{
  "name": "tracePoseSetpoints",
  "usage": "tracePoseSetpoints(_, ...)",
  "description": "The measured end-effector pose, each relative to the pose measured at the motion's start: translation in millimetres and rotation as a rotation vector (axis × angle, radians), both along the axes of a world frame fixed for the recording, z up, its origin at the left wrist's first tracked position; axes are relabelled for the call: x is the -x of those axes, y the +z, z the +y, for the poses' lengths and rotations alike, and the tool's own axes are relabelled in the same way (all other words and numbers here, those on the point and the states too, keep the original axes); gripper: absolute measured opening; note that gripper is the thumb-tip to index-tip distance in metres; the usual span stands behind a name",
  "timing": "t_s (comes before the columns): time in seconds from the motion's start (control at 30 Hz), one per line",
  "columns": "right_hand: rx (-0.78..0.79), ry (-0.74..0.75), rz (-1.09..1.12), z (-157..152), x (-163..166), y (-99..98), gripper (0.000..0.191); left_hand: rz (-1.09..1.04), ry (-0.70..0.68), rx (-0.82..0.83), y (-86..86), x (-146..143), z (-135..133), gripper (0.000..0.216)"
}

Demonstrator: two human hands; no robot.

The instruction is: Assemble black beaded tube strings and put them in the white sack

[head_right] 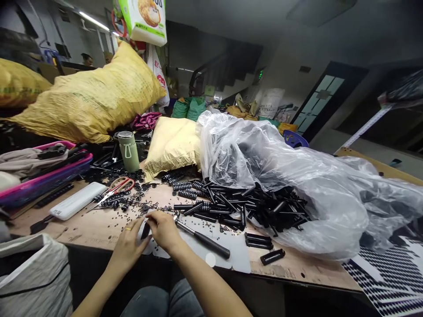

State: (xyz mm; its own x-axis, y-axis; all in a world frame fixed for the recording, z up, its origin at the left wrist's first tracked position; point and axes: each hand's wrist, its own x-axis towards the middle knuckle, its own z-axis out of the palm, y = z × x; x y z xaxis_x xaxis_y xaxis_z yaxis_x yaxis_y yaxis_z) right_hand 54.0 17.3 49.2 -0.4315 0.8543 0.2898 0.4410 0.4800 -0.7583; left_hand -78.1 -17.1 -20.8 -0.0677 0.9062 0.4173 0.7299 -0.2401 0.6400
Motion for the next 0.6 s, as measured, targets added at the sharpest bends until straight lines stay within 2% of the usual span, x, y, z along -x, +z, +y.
tracePoseSetpoints(0.07,0.080,-0.020,0.002,7,7,-2.5,0.023,-0.084,-0.038,-0.043,-3.4,-3,5,0.043)
tracePoseSetpoints(0.17,0.164,-0.127,-0.031,32,17,-7.1,0.024,-0.207,-0.050,-0.006,-4.3,-2,7,0.040)
tracePoseSetpoints(0.3,0.233,-0.147,-0.056,62,42,-21.0,0.012,-0.304,0.123,0.003,1.9,13,5,0.038)
tracePoseSetpoints(0.4,0.343,-0.133,0.018,69,56,-32.2,0.010,-0.362,0.213,0.064,8.8,30,3,0.036)
tracePoseSetpoints(0.47,0.446,-0.120,0.105,68,57,-35.6,0.010,-0.367,0.190,0.075,12.6,39,4,0.033)
tracePoseSetpoints(0.6,0.697,-0.076,0.299,64,51,-32.7,0.021,-0.384,0.056,0.072,17.3,43,5,0.029)
